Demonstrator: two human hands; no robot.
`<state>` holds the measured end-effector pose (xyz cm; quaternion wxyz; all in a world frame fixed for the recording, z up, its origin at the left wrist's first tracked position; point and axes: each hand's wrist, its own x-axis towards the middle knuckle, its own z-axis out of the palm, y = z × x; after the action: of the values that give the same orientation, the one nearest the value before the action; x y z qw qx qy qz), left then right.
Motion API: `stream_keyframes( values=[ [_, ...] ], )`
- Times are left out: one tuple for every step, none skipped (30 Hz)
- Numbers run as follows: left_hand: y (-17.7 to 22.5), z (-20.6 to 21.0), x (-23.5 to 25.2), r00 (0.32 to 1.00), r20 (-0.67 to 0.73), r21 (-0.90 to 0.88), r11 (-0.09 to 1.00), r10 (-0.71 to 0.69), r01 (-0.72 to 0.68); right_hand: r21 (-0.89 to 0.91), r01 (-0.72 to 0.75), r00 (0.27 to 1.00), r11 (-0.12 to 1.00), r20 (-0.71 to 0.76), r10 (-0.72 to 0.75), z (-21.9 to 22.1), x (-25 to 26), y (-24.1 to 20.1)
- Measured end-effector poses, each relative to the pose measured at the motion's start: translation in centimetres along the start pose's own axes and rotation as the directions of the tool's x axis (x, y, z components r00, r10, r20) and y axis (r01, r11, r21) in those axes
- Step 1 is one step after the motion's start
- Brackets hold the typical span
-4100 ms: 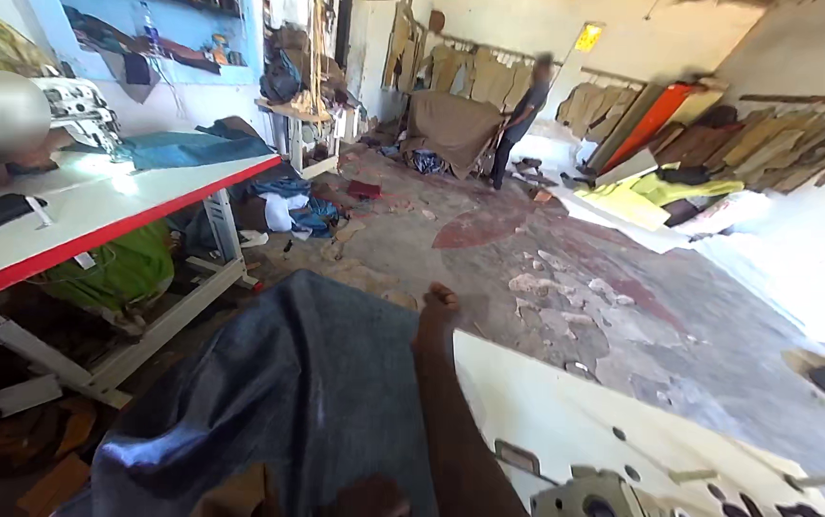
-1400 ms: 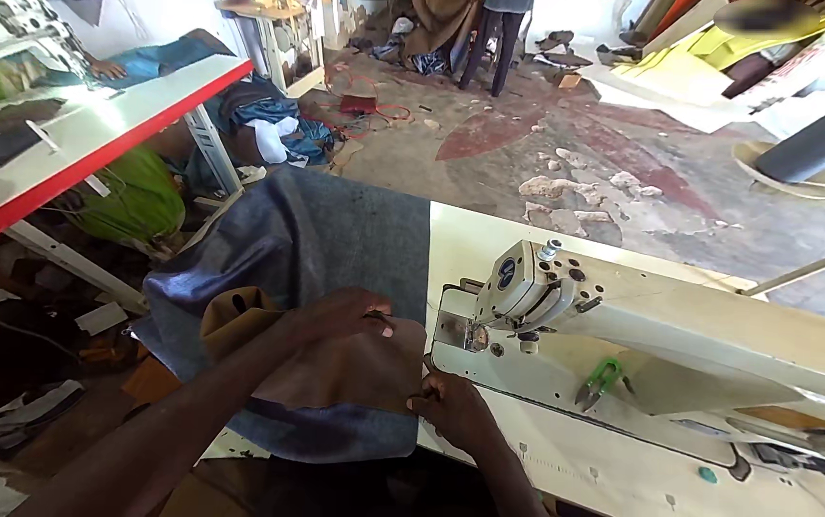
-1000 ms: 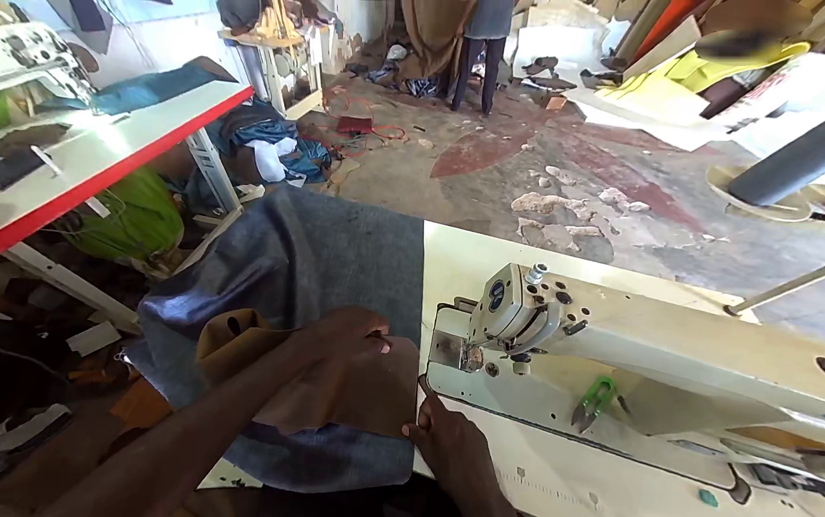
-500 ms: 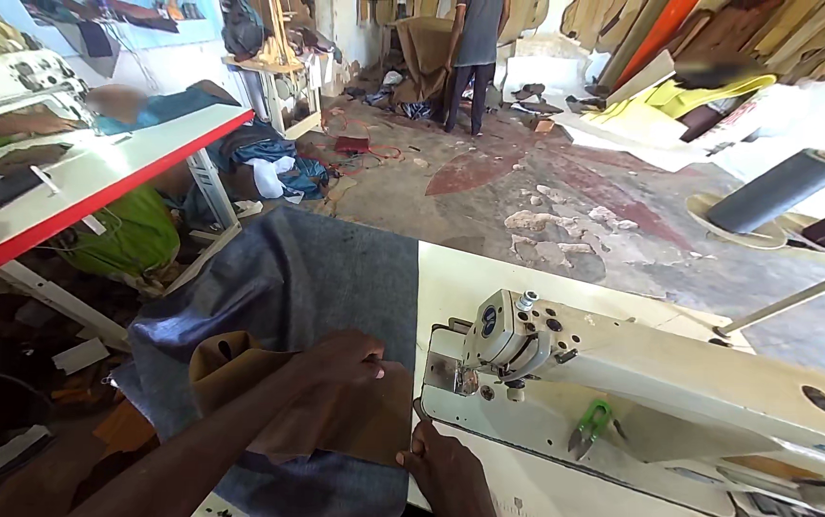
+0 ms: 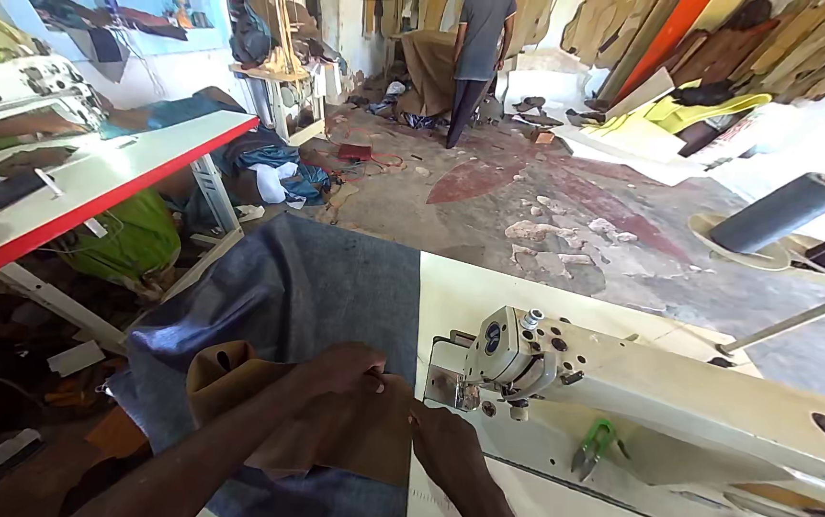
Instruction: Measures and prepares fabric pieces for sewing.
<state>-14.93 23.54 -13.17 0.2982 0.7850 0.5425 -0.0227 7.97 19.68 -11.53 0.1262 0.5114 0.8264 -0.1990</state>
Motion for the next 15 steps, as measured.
stream_keyframes(
  values=[
    [0.0, -0.1, 0.0, 1.0, 0.006, -0.002, 1.0, 0.0, 0.0, -0.022, -0.005, 1.0, 1.0, 0.012, 0.005, 0.0, 0.1, -0.1],
    [-0.1, -0.2, 0.1, 1.0, 0.017, -0.01, 1.0, 0.0, 0.0, -0.032, -0.004, 1.0, 0.999, 0.026, 0.005, -0.1, 0.1, -0.2],
    [-0.1, -0.2, 0.2, 0.999, 0.032, -0.023, 1.0, 0.002, -0.001, -0.024, 0.001, 0.999, 1.0, 0.039, 0.0, -0.1, 0.1, -0.2],
    [-0.2, -0.4, 0.3, 0.999, 0.047, -0.035, 0.999, 0.004, -0.002, -0.001, 0.009, 0.999, 1.0, 0.054, -0.009, -0.1, 0.1, 0.0],
    [-0.3, -0.5, 0.6, 0.999, 0.054, -0.038, 0.999, 0.009, -0.007, 0.032, 0.018, 0.997, 0.999, 0.072, -0.02, -0.3, 0.2, 0.3],
    [-0.6, -0.7, 1.0, 0.998, 0.058, -0.03, 0.999, 0.016, -0.015, 0.069, 0.029, 0.996, 0.997, 0.084, -0.035, -0.4, 0.3, 0.6],
    [-0.8, -0.8, 1.5, 0.998, 0.058, -0.01, 1.0, 0.025, -0.024, 0.101, 0.037, 0.995, 0.994, 0.093, -0.046, -0.5, 0.4, 0.8],
    [-0.9, -1.0, 1.8, 0.998, 0.058, 0.002, 0.999, 0.036, -0.036, 0.131, 0.042, 0.994, 0.99, 0.099, -0.055, -0.6, 0.5, 1.0],
    [-0.8, -1.2, 2.2, 0.997, 0.057, 0.015, 0.999, 0.048, -0.049, 0.165, 0.044, 0.993, 0.985, 0.104, -0.062, -0.6, 0.5, 1.2],
    [-0.7, -1.3, 2.5, 0.996, 0.05, 0.029, 0.997, 0.067, -0.069, 0.198, 0.044, 0.992, 0.979, 0.104, -0.065, -0.5, 0.6, 1.4],
    [-0.7, -1.4, 2.9, 0.996, 0.049, 0.046, 0.995, 0.081, -0.083, 0.231, 0.042, 0.993, 0.972, 0.1, -0.067, -0.3, 0.7, 1.6],
    [-0.5, -1.5, 3.2, 0.994, 0.052, 0.055, 0.994, 0.094, -0.097, 0.266, 0.04, 0.993, 0.963, 0.094, -0.068, -0.1, 0.7, 1.8],
    [-0.4, -1.7, 3.5, 0.992, 0.059, 0.054, 0.992, 0.108, -0.111, 0.298, 0.039, 0.994, 0.954, 0.09, -0.069, 0.1, 0.7, 2.0],
    [-0.2, -1.7, 3.8, 0.991, 0.064, 0.049, 0.991, 0.121, -0.124, 0.326, 0.039, 0.994, 0.945, 0.086, -0.071, 0.3, 0.7, 2.1],
    [0.1, -1.8, 4.0, 0.988, 0.066, 0.026, 0.99, 0.138, -0.14, 0.345, 0.033, 0.994, 0.938, 0.088, -0.067, 0.5, 0.6, 2.2]
  ],
)
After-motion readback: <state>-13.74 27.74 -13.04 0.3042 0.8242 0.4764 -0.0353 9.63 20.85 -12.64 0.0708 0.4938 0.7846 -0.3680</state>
